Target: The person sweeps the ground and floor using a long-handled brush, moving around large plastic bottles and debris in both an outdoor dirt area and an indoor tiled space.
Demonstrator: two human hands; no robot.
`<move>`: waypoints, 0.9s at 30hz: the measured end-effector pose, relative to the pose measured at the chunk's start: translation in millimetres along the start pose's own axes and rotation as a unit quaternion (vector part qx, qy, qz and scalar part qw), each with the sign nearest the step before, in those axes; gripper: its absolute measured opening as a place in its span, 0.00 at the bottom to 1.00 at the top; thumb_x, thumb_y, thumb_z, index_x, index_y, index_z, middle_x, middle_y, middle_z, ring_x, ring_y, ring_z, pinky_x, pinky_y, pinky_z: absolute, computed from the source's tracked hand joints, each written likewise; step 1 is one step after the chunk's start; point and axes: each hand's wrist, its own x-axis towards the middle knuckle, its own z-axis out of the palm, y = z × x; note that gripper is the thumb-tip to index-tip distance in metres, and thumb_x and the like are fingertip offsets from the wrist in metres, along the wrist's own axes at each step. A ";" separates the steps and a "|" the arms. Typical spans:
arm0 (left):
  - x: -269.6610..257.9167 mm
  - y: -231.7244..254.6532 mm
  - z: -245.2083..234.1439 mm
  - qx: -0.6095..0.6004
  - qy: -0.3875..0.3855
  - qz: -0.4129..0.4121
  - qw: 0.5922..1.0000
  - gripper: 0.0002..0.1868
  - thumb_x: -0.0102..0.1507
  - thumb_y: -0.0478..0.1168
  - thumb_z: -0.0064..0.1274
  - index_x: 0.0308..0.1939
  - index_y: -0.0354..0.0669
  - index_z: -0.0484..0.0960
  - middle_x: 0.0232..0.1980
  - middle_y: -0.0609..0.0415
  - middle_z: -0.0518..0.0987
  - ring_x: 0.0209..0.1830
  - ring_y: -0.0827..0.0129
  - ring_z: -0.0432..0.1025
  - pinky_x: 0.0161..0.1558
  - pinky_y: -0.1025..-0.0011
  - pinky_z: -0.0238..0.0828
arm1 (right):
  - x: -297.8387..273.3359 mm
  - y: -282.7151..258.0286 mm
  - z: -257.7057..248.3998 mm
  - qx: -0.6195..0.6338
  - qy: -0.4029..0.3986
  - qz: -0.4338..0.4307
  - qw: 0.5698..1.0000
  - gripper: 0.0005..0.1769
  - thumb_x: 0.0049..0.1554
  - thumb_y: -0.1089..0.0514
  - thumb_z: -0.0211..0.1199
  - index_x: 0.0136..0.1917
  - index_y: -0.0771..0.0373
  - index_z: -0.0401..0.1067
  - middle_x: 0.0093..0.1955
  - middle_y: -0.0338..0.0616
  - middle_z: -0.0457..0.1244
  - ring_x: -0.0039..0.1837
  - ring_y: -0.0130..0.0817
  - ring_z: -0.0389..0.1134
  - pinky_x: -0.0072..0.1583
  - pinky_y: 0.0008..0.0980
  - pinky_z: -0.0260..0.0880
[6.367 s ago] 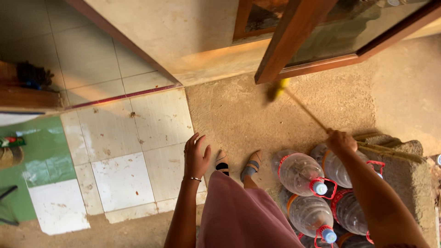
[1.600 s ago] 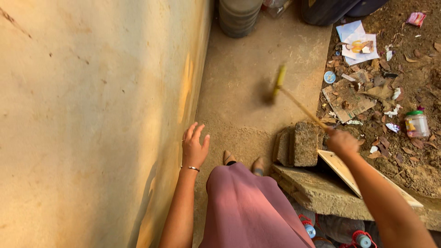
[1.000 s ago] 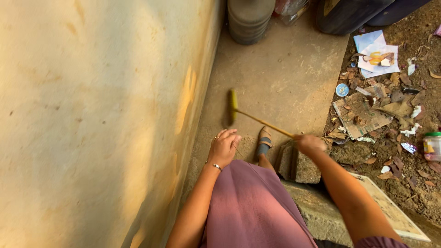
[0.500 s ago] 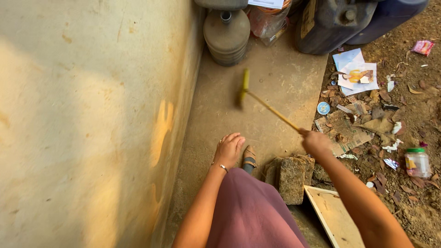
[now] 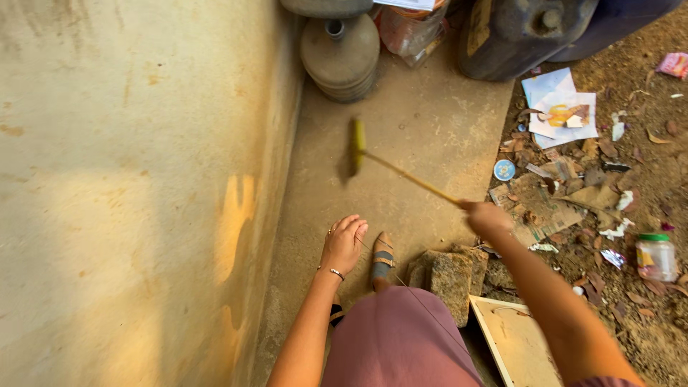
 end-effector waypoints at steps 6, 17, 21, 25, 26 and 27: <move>15.6 17.1 24.0 0.006 -0.009 0.038 0.999 0.18 0.71 0.49 0.44 0.51 0.43 0.85 0.61 0.49 0.79 0.63 0.52 0.70 0.63 0.57 0.65 | -23.2 190.6 -1.0 -0.073 0.039 0.172 0.982 0.27 0.68 0.40 0.47 0.79 0.31 0.58 0.36 0.34 0.68 0.28 0.24 0.62 0.29 0.23 0.60; 30.7 47.2 45.9 0.027 -0.048 0.086 0.995 0.18 0.70 0.49 0.45 0.52 0.42 0.85 0.61 0.47 0.79 0.62 0.50 0.70 0.62 0.57 0.66 | -86.4 51.0 53.3 0.082 0.022 0.000 0.996 0.24 0.68 0.50 0.47 0.74 0.30 0.65 0.39 0.35 0.68 0.27 0.22 0.57 0.28 0.23 0.59; 26.0 50.3 47.4 0.037 -0.070 0.097 0.992 0.18 0.70 0.49 0.45 0.52 0.42 0.85 0.60 0.46 0.79 0.62 0.49 0.70 0.62 0.58 0.66 | -86.7 -16.2 95.4 0.077 -0.016 -0.033 0.996 0.24 0.70 0.49 0.41 0.74 0.28 0.65 0.40 0.40 0.68 0.29 0.24 0.60 0.30 0.27 0.60; 17.1 44.8 47.3 0.035 -0.074 0.107 0.991 0.19 0.71 0.49 0.45 0.53 0.41 0.84 0.61 0.46 0.79 0.62 0.49 0.70 0.62 0.57 0.66 | -68.8 3.4 140.4 -0.011 -0.029 -0.003 1.000 0.26 0.75 0.41 0.36 0.64 0.45 0.76 0.37 0.30 0.65 0.28 0.15 0.58 0.26 0.19 0.59; 15.0 44.2 46.6 0.033 -0.075 0.108 0.991 0.19 0.71 0.49 0.45 0.53 0.41 0.84 0.61 0.46 0.79 0.62 0.49 0.70 0.62 0.58 0.66 | -72.6 28.6 144.7 0.014 -0.060 0.033 0.998 0.22 0.73 0.39 0.36 0.69 0.34 0.69 0.37 0.32 0.63 0.29 0.17 0.58 0.27 0.21 0.59; 13.4 44.9 47.1 0.028 -0.076 0.109 0.991 0.19 0.71 0.48 0.44 0.53 0.41 0.84 0.61 0.46 0.79 0.62 0.49 0.70 0.62 0.58 0.66 | -75.4 62.2 143.0 0.040 -0.090 0.070 0.993 0.23 0.71 0.38 0.37 0.74 0.22 0.62 0.38 0.34 0.62 0.29 0.20 0.58 0.29 0.24 0.59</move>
